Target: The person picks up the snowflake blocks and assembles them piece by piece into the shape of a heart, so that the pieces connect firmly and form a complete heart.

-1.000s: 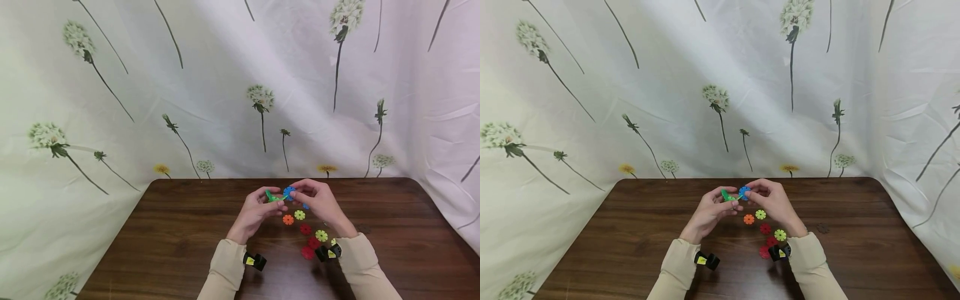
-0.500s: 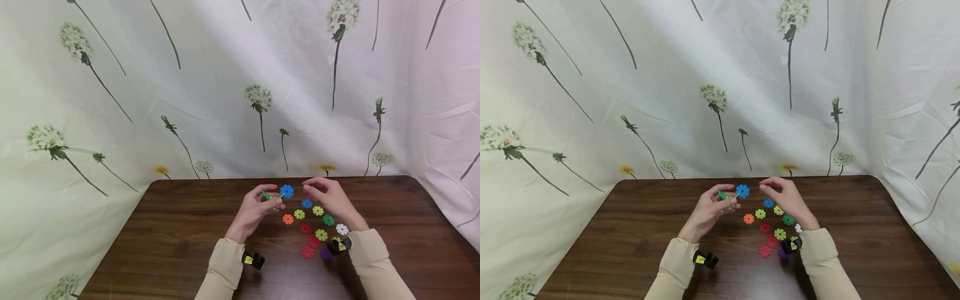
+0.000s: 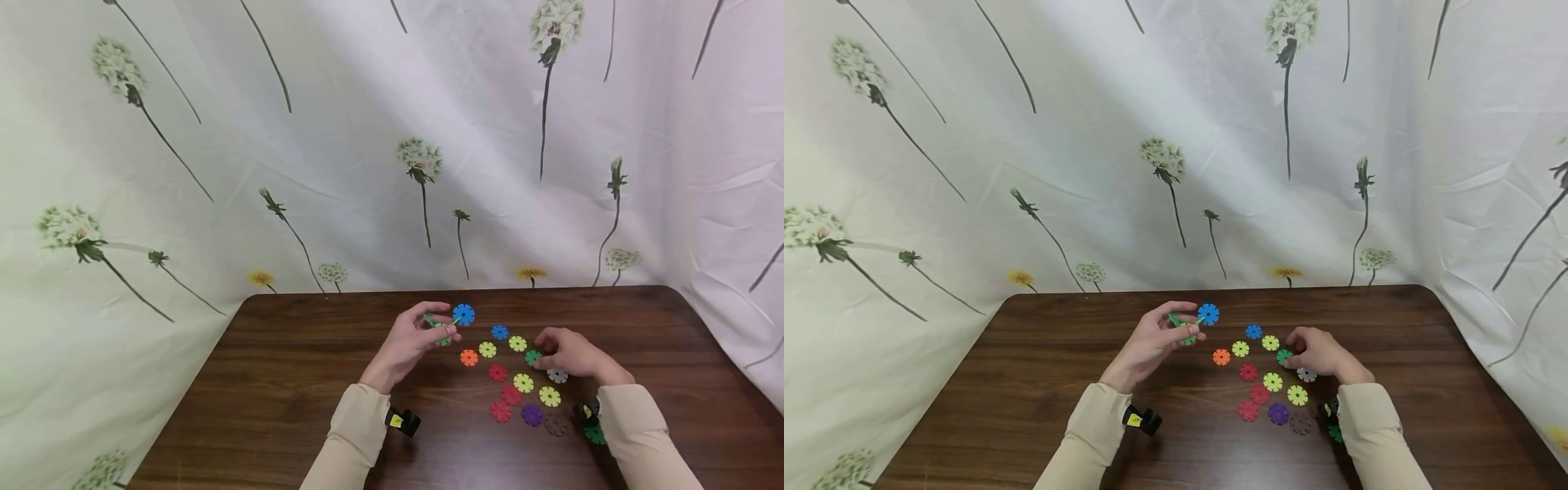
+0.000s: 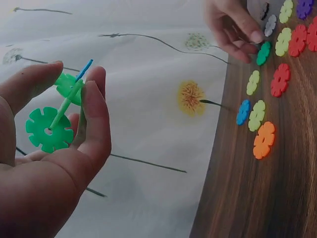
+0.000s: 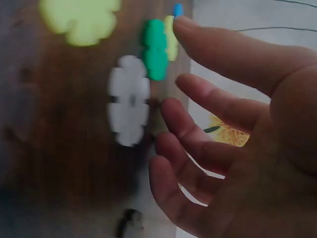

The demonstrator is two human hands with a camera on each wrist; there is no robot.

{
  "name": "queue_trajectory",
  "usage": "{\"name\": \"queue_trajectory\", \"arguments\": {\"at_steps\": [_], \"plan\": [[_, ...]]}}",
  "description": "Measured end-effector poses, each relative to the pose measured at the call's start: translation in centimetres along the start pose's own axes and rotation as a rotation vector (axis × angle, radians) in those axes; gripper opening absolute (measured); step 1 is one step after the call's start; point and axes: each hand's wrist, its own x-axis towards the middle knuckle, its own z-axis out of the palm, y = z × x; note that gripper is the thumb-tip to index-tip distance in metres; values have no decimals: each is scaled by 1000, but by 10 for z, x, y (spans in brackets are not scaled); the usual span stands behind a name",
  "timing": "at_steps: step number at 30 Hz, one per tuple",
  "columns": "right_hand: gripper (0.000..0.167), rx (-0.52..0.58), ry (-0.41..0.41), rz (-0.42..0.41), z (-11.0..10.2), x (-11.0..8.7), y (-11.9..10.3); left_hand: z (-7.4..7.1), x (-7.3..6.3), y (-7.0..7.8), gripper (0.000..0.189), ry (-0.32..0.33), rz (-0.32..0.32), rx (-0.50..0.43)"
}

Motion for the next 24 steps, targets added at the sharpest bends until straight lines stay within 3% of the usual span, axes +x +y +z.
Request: {"name": "queue_trajectory", "arguments": {"at_steps": [7, 18, 24], "plan": [[30, -62, 23, -1, 6, 2, -2, 0, 0, 0, 44, -20, 12, 2], [22, -39, 27, 42, 9, 3, -6, -1, -1, 0, 45, -28, 20, 55], [15, -34, 89, 18, 12, 3, -9, -1, -2, 0, 44, -12, 17, 73]]}}
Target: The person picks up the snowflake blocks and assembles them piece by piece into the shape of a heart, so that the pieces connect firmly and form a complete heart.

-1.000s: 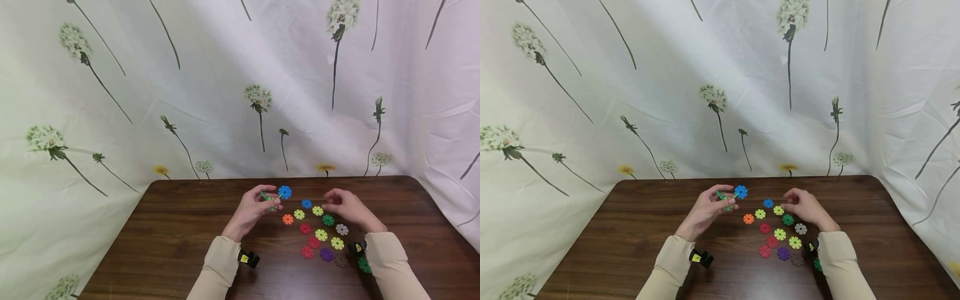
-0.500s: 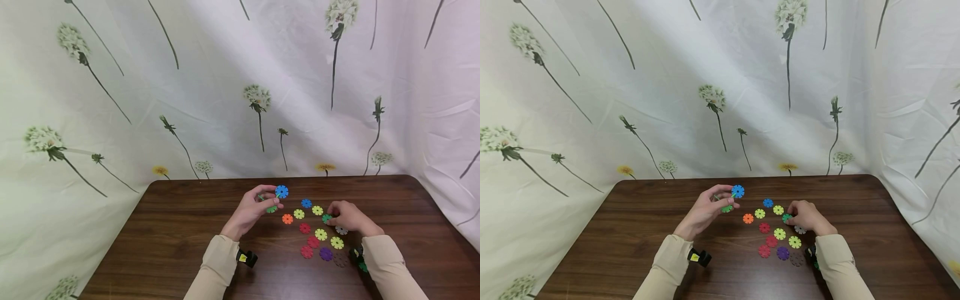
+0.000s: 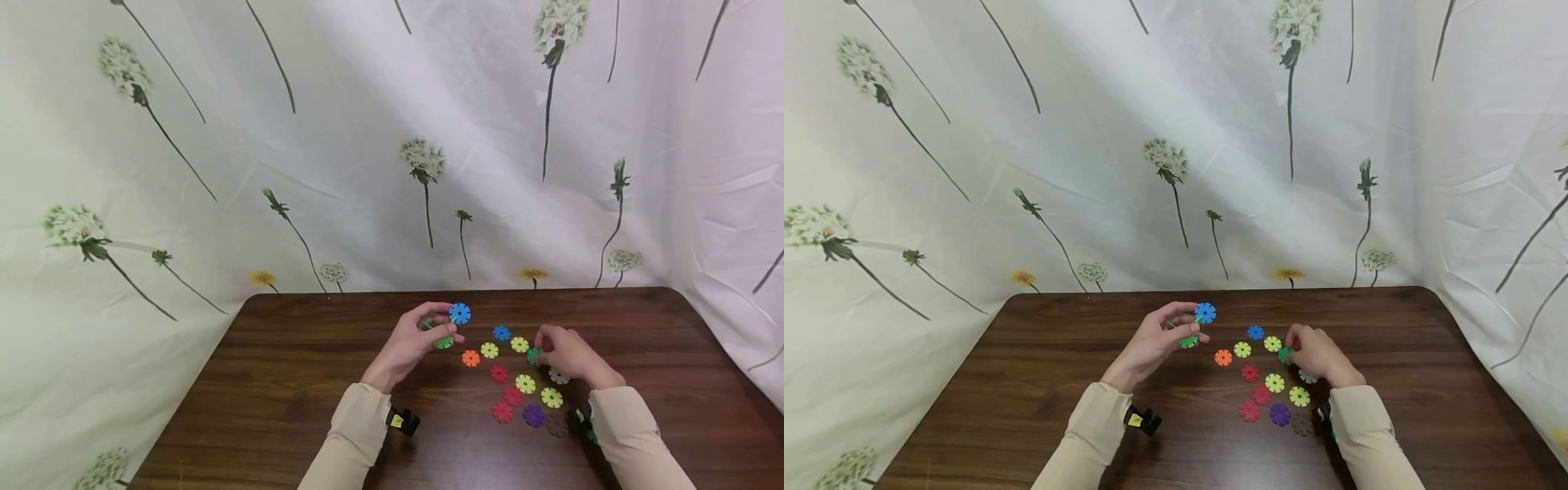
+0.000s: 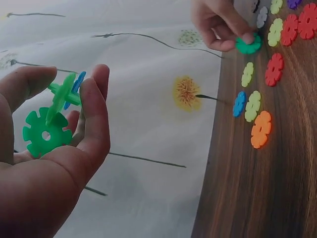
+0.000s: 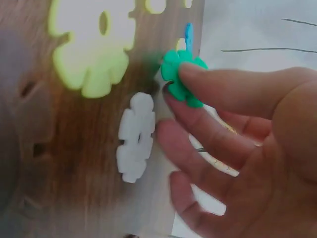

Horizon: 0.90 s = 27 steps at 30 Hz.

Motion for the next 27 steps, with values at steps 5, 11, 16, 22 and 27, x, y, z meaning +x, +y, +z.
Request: {"name": "queue_trajectory", "arguments": {"at_steps": [5, 11, 16, 22, 27], "plan": [[10, 15, 131, -38, -3, 0, -6, -1, 0, -1, 44, 10, 0, 20], [12, 91, 244, -109, -5, -2, -28, -2, 2, -3, 49, 13, 16, 39], [11, 158, 313, -210, 1, -4, -51, -2, 2, -2, 50, 1, 25, 46], [14, 193, 384, -320, 10, -7, -75, -2, 1, -1, 50, -13, 32, 45], [18, 204, 414, -390, 17, -8, -88, -2, -1, 0, 46, -14, 33, 58]]}}
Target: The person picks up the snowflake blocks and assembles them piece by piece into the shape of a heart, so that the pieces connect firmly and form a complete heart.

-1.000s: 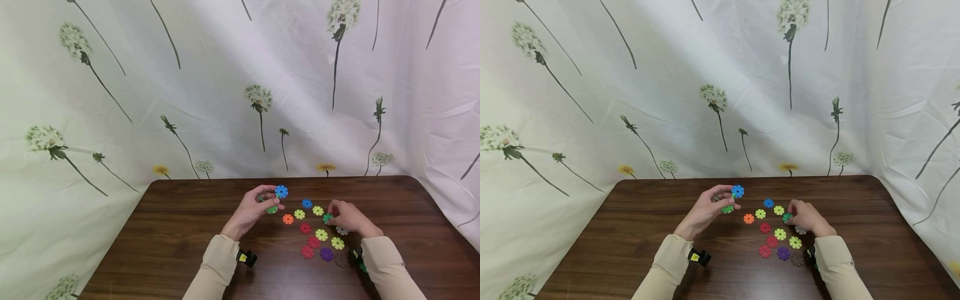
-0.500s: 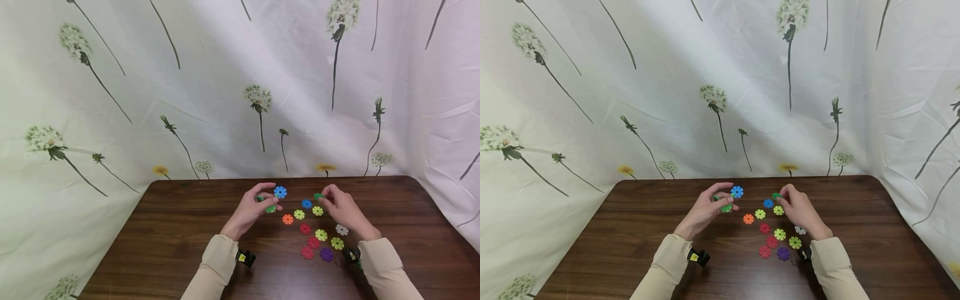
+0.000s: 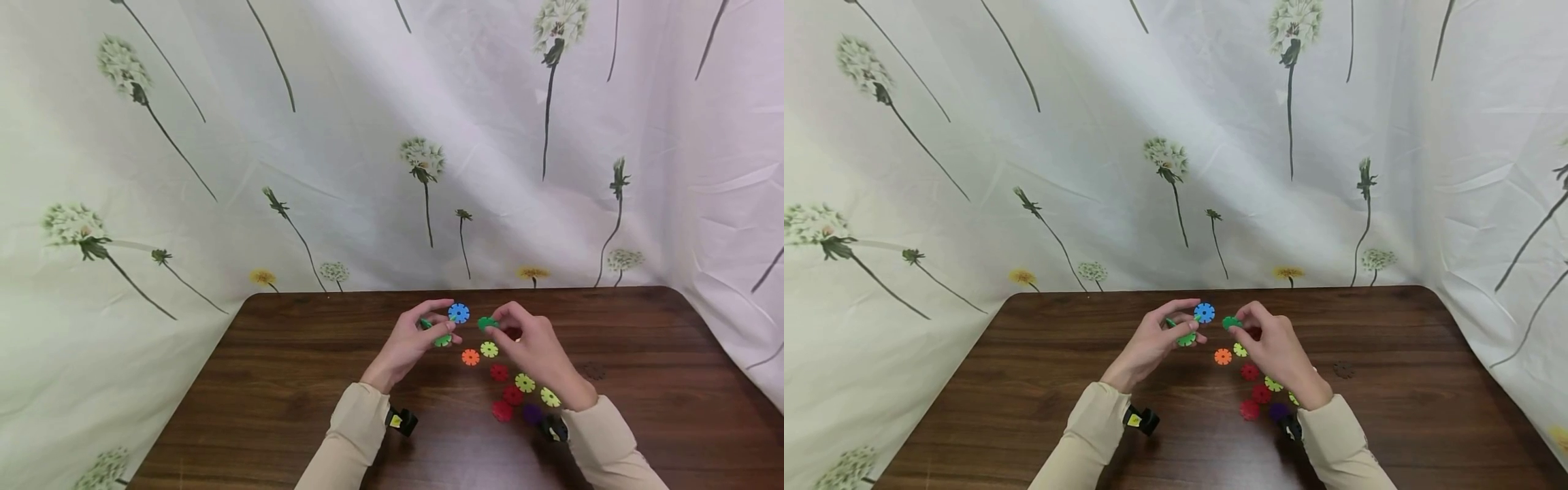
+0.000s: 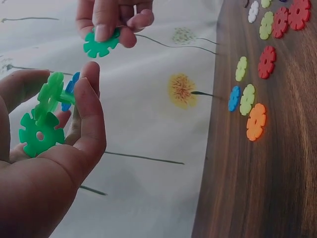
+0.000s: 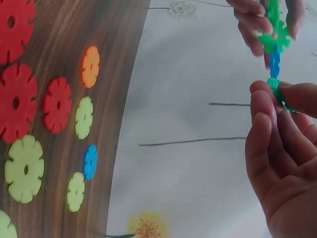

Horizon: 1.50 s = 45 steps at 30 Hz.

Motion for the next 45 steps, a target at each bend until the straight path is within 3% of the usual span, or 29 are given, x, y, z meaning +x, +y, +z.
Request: {"name": "queue_trajectory", "arguments": {"at_steps": [16, 26, 30, 39, 45], "plan": [[21, -71, -16, -89, 10, 3, -11, 1, -1, 1, 42, -9, 15, -4], [20, -135, -33, -83, 10, 4, -13, 1, 0, -1, 45, -24, 12, 6], [21, -168, -12, -110, 12, 5, -15, 3, 0, -1, 45, -19, 17, 10], [22, -207, 80, -148, 18, 4, -16, 7, 2, -2, 44, 69, 72, 106], [19, -229, 93, -145, 20, 3, -18, 7, 2, -1, 45, 66, 60, 158]]}}
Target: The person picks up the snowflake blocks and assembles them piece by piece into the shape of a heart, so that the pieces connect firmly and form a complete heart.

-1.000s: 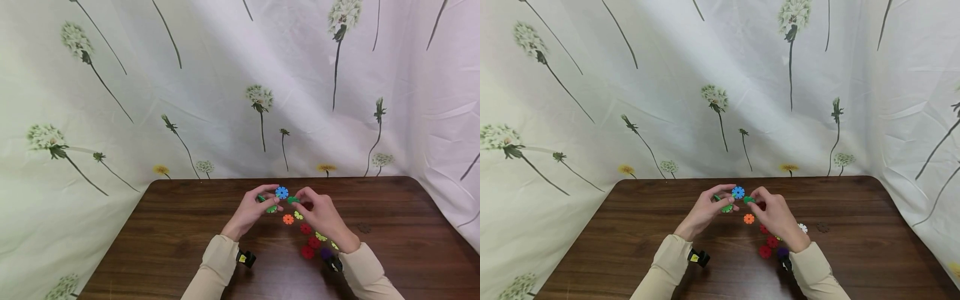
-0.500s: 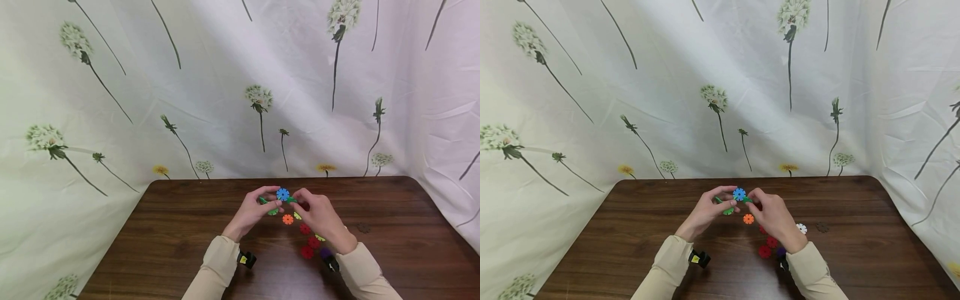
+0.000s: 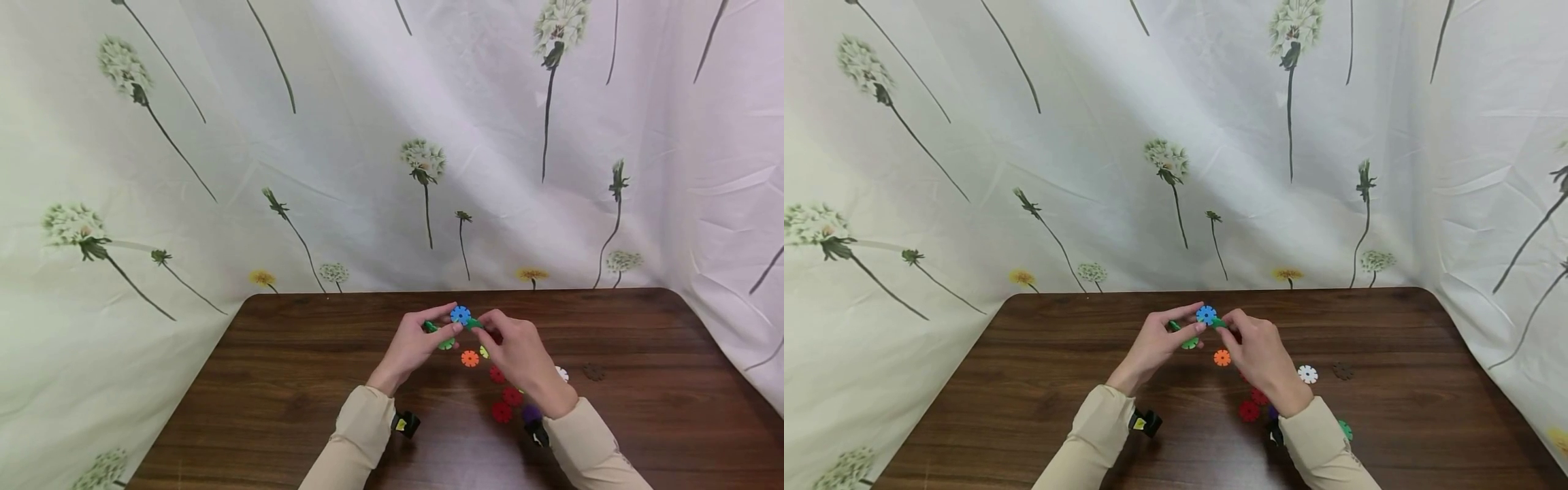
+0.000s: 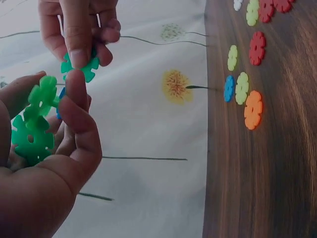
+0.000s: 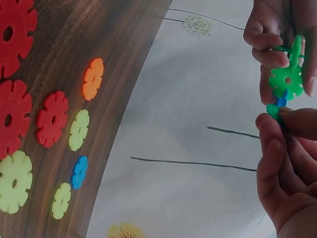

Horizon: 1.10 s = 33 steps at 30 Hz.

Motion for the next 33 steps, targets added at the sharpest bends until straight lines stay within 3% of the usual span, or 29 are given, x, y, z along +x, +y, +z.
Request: {"name": "queue_trajectory", "arguments": {"at_steps": [15, 22, 33], "plan": [[15, -78, 44, -90, 3, 3, -7, -3, -4, 2, 47, -39, -7, 55], [16, -49, 40, -67, 6, 3, -7, -4, -4, 1, 48, -22, 5, 58], [23, -16, -51, 27, 4, 2, 2, -2, -2, -5, 42, 17, -24, 18]]}}
